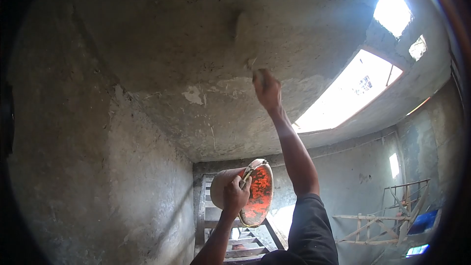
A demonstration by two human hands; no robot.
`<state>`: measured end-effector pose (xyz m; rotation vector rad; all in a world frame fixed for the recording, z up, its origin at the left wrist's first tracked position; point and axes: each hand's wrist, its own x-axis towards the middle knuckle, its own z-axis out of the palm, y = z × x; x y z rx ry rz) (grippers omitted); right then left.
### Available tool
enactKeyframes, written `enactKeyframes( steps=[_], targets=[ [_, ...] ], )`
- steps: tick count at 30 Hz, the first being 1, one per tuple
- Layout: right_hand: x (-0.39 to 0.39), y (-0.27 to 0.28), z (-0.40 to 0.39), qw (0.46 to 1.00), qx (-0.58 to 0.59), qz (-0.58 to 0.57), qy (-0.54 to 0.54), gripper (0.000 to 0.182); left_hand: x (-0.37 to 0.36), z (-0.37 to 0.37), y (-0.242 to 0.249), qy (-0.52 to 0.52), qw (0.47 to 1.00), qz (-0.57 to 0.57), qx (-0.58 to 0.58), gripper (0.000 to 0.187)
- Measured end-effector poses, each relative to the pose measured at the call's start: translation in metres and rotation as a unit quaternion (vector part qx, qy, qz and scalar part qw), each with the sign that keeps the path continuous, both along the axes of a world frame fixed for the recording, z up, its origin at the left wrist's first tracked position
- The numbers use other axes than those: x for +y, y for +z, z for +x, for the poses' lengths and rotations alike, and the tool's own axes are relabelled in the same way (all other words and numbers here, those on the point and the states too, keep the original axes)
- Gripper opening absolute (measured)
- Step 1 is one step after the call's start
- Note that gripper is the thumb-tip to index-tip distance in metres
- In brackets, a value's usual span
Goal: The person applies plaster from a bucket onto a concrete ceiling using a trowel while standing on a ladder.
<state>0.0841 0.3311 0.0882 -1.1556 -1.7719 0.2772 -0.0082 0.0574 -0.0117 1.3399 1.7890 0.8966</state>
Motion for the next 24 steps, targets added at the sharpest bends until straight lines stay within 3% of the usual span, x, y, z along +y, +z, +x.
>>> enactKeyframes(
  steps=[2, 5, 8, 9, 15, 18, 24],
  targets=[
    [0.011, 0.017, -0.006, 0.994, 0.032, 0.025, -0.106, 0.021, 0.001, 0.0, 0.0, 0.002, 1.0, -0.002, 0.001, 0.037],
    [0.029, -0.007, -0.021, 0.992, 0.037, 0.07, -0.096, 0.021, 0.001, -0.001, -0.002, 0.003, 1.0, 0.0, -0.015, 0.037],
    [0.028, -0.065, -0.045, 0.998, -0.016, 0.065, 0.009, 0.022, 0.0, -0.002, -0.003, -0.011, 1.0, -0.009, -0.016, 0.037],
    [0.026, -0.087, -0.049, 0.997, -0.002, -0.016, 0.071, 0.022, 0.0, -0.002, -0.006, -0.012, 1.0, -0.008, -0.012, 0.037],
    [-0.011, -0.094, -0.052, 0.982, -0.132, -0.061, 0.118, 0.022, 0.001, -0.002, -0.008, -0.017, 1.0, -0.012, -0.006, 0.038],
    [0.0, -0.083, -0.04, 0.994, -0.061, 0.001, 0.093, 0.023, 0.001, -0.004, -0.002, -0.015, 1.0, -0.018, -0.014, 0.038],
    [0.017, -0.049, -0.048, 0.995, 0.027, 0.069, -0.068, 0.022, 0.002, -0.003, -0.003, -0.003, 0.999, -0.008, -0.033, 0.038]
  ],
)
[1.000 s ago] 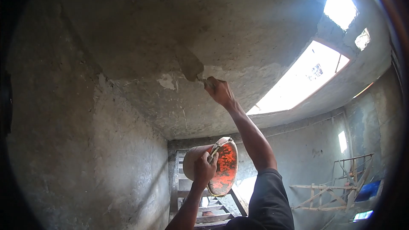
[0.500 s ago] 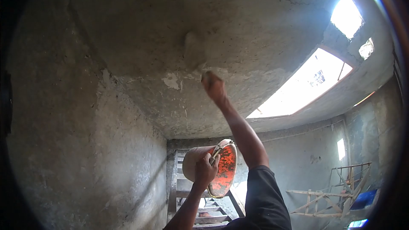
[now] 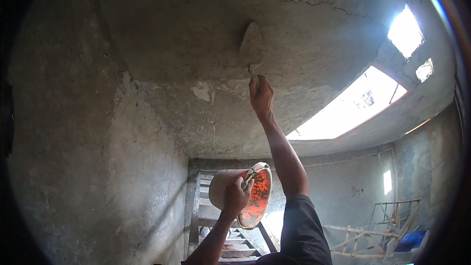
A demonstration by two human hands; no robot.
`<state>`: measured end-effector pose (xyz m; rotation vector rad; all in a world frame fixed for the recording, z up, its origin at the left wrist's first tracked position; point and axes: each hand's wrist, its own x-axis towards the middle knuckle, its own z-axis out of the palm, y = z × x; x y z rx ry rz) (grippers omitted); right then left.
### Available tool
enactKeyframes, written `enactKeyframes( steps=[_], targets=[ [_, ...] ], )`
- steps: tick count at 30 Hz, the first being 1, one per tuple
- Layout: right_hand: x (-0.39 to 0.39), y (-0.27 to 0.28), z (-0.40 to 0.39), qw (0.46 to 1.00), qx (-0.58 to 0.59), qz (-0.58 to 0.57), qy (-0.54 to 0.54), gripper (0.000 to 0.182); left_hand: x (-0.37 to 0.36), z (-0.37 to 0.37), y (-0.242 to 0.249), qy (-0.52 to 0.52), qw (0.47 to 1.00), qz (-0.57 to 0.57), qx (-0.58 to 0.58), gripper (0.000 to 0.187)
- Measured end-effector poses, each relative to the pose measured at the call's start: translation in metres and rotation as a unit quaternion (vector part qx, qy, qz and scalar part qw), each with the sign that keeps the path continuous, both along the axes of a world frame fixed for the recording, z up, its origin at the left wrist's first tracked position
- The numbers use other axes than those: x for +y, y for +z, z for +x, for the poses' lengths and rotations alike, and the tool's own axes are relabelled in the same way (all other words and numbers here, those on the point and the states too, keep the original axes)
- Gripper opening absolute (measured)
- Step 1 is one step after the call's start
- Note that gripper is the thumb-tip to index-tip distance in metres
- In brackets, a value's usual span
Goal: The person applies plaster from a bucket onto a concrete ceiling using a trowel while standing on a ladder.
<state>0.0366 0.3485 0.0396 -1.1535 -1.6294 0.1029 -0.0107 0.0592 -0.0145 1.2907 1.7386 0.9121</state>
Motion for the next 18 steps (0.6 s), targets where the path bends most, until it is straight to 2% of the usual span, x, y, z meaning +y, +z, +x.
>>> enactKeyframes(
  steps=[3, 5, 6, 8, 12, 13, 14, 15, 16, 17, 18],
  targets=[
    [0.013, -0.041, -0.003, 0.998, -0.03, 0.028, 0.05, 0.022, 0.0, 0.0, -0.002, 0.015, 1.0, 0.022, 0.0, 0.04],
    [0.0, -0.071, -0.003, 0.98, -0.122, -0.048, 0.152, 0.022, -0.002, 0.0, -0.005, 0.012, 1.0, 0.024, 0.003, 0.04],
    [-0.009, -0.072, -0.004, 0.98, -0.121, -0.046, 0.152, 0.022, -0.002, 0.0, -0.008, 0.008, 1.0, 0.029, 0.009, 0.041],
    [-0.027, -0.067, -0.007, 0.962, -0.163, -0.117, 0.183, 0.022, 0.0, -0.001, -0.009, 0.009, 0.999, 0.034, 0.014, 0.041],
    [-0.038, -0.052, 0.0, 0.97, -0.115, -0.062, 0.205, 0.02, -0.001, -0.001, -0.01, 0.018, 1.0, 0.02, 0.011, 0.041],
    [-0.045, -0.037, 0.002, 0.947, 0.006, -0.236, 0.216, 0.019, 0.0, -0.001, -0.01, 0.026, 0.999, 0.023, 0.015, 0.04],
    [-0.053, -0.02, 0.004, 0.882, 0.124, -0.4, 0.217, 0.021, 0.001, -0.003, -0.009, 0.032, 0.999, 0.024, 0.014, 0.04],
    [-0.066, -0.001, 0.011, 0.882, 0.12, -0.4, 0.22, 0.021, 0.001, -0.004, -0.007, 0.046, 0.999, 0.015, -0.001, 0.039],
    [-0.084, 0.019, 0.023, 0.8, 0.239, -0.461, 0.301, 0.026, 0.002, -0.004, -0.004, 0.056, 0.998, 0.007, -0.017, 0.038],
    [-0.1, 0.031, 0.037, 0.695, 0.352, -0.506, 0.37, 0.032, 0.003, -0.003, -0.005, 0.052, 0.998, 0.009, -0.019, 0.038],
    [-0.115, 0.035, 0.049, 0.699, 0.353, -0.504, 0.365, 0.032, 0.005, -0.003, -0.012, 0.075, 0.997, 0.026, -0.013, 0.038]
  ],
)
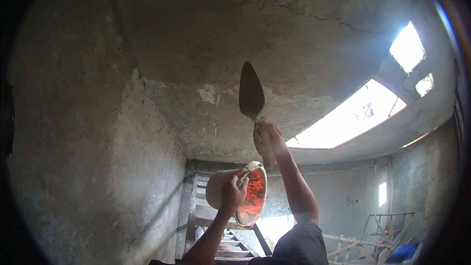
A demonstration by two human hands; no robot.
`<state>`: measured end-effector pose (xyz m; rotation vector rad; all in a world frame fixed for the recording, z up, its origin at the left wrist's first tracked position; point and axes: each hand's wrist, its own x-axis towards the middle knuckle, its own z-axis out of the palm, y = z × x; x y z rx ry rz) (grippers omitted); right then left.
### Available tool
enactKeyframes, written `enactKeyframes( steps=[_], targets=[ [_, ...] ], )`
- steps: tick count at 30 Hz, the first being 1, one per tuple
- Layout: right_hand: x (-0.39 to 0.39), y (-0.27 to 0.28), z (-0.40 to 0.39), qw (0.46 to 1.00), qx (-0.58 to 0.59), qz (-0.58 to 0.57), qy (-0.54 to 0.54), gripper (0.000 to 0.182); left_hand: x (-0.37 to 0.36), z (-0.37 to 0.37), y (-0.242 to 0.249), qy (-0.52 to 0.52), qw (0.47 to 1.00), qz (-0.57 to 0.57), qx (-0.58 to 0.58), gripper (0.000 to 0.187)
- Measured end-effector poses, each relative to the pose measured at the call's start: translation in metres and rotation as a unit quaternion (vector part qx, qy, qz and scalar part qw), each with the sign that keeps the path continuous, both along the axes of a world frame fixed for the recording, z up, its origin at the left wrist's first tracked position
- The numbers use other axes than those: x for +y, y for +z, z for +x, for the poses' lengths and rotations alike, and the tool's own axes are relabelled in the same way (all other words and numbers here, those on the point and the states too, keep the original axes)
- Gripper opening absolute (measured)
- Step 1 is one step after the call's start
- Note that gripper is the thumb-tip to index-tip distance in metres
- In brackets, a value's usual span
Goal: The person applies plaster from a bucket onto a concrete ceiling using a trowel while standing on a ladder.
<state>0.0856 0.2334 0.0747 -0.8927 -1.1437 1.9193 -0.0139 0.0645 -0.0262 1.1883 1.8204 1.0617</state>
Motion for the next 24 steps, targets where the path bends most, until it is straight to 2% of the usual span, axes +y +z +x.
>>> enactKeyframes(
  steps=[2, 3, 5, 7, 10, 12, 13, 14, 16, 17, 18, 20, 21, 22, 24],
  targets=[
    [-0.036, 0.003, 0.025, 0.979, 0.135, -0.154, 0.007, 0.043, 0.001, -0.001, -0.004, 0.035, 0.999, 0.024, 0.012, 0.04],
    [-0.056, 0.001, 0.037, 0.978, 0.139, -0.154, -0.002, 0.043, 0.003, -0.004, -0.003, 0.047, 0.998, 0.031, 0.016, 0.041],
    [-0.103, -0.005, 0.057, 0.971, 0.18, -0.152, 0.045, 0.045, 0.001, -0.011, -0.001, 0.051, 0.998, 0.033, 0.024, 0.042],
    [-0.149, 0.01, 0.067, 0.966, 0.187, -0.178, 0.022, 0.046, 0.001, -0.018, 0.007, 0.082, 0.996, 0.045, -0.005, 0.043],
    [-0.207, 0.009, 0.091, 0.951, 0.216, -0.223, -0.005, 0.046, 0.0, -0.028, 0.008, 0.094, 0.993, 0.074, 0.023, 0.04],
    [-0.243, 0.016, 0.1, 0.949, 0.137, -0.272, -0.079, 0.044, -0.006, -0.036, 0.021, 0.119, 0.977, 0.163, 0.072, 0.039],
    [-0.259, 0.018, 0.103, 0.949, 0.128, -0.273, -0.088, 0.035, -0.014, -0.043, 0.031, 0.109, 0.979, 0.152, 0.08, 0.039],
    [-0.273, 0.021, 0.104, 0.946, 0.136, -0.281, -0.09, 0.035, -0.019, -0.051, 0.046, 0.106, 0.978, 0.169, 0.062, 0.038],
    [-0.297, 0.024, 0.104, 0.975, -0.005, -0.192, -0.108, 0.022, -0.034, -0.067, 0.074, 0.104, 0.978, 0.175, 0.054, 0.038],
    [-0.304, 0.021, 0.106, 0.971, 0.004, -0.216, -0.106, 0.013, -0.042, -0.075, 0.089, 0.098, 0.978, 0.177, 0.043, 0.039],
    [-0.305, 0.024, 0.102, 0.97, 0.012, -0.22, -0.105, 0.013, -0.045, -0.081, 0.102, 0.092, 0.978, 0.184, 0.031, 0.041],
    [-0.32, 0.033, 0.092, 0.973, -0.07, -0.202, -0.091, 0.015, -0.063, -0.094, 0.116, 0.075, 0.976, 0.201, 0.036, 0.041],
    [-0.321, 0.012, 0.096, 0.977, -0.025, -0.205, -0.057, 0.022, -0.066, -0.098, 0.126, 0.061, 0.97, 0.233, 0.028, 0.04],
    [-0.317, 0.007, 0.093, 0.977, -0.018, -0.206, -0.055, 0.022, -0.072, -0.101, 0.139, 0.061, 0.97, 0.232, 0.036, 0.04],
    [-0.305, 0.004, 0.083, 0.987, -0.076, -0.139, 0.001, 0.029, -0.096, -0.105, 0.162, 0.008, 0.985, 0.173, 0.011, 0.035]
  ],
)
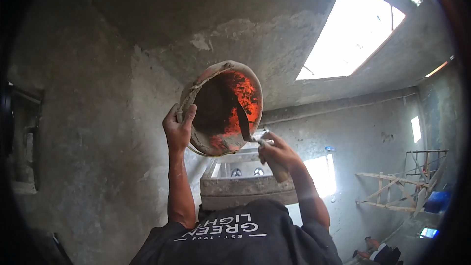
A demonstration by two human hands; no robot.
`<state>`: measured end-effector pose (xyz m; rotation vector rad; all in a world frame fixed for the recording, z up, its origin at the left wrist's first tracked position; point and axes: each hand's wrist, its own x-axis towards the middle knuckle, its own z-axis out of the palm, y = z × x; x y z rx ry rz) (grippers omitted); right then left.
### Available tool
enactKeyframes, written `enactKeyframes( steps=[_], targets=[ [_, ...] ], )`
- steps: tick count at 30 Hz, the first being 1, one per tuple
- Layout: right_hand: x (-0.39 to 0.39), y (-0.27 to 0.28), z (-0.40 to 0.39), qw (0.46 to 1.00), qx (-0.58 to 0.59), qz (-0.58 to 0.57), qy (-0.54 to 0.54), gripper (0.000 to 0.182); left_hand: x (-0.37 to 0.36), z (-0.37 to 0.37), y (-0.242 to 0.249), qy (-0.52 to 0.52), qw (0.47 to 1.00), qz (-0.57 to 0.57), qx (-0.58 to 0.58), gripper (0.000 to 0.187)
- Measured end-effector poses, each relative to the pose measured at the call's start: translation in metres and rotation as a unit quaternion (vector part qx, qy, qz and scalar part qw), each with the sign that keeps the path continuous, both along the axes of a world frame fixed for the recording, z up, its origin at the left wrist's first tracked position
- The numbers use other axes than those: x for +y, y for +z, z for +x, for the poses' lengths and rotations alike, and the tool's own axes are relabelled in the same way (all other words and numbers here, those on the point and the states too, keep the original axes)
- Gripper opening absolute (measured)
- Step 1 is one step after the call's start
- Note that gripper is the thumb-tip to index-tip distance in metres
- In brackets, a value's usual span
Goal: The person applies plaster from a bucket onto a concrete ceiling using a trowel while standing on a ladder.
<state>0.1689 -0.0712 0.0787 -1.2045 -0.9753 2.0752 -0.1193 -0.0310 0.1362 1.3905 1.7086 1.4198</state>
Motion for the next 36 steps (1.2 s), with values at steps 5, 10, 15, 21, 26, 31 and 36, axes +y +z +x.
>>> enactKeyframes(
  steps=[5, 10, 15, 21, 26, 31, 36],
  targets=[
    [0.026, 0.0, -0.024, 0.932, -0.255, 0.239, 0.092, 0.026, -0.033, 0.0, 0.028, -0.032, 0.998, 0.024, 0.052, 0.032],
    [0.042, 0.002, -0.048, 0.816, -0.365, 0.416, 0.168, 0.015, -0.052, 0.001, 0.046, -0.04, 0.994, 0.019, 0.096, 0.034],
    [0.015, -0.023, -0.056, 0.783, -0.396, 0.464, 0.121, 0.013, -0.067, 0.015, 0.049, -0.037, 0.991, 0.042, 0.12, 0.035],
    [-0.017, -0.01, -0.045, 0.828, -0.317, 0.441, 0.141, 0.015, -0.079, 0.034, 0.051, -0.059, 0.987, 0.07, 0.134, 0.033],
    [-0.019, -0.018, -0.029, 0.811, -0.266, 0.496, 0.159, 0.011, -0.087, 0.047, 0.056, -0.133, 0.979, 0.087, 0.125, 0.034],
    [-0.025, 0.02, -0.015, 0.88, -0.212, 0.406, 0.129, 0.029, -0.082, 0.051, 0.07, -0.136, 0.98, 0.088, 0.118, 0.034],
    [-0.022, 0.005, -0.01, 0.861, -0.221, 0.441, 0.124, 0.024, -0.081, 0.049, 0.075, -0.153, 0.98, 0.079, 0.099, 0.036]
  ],
)
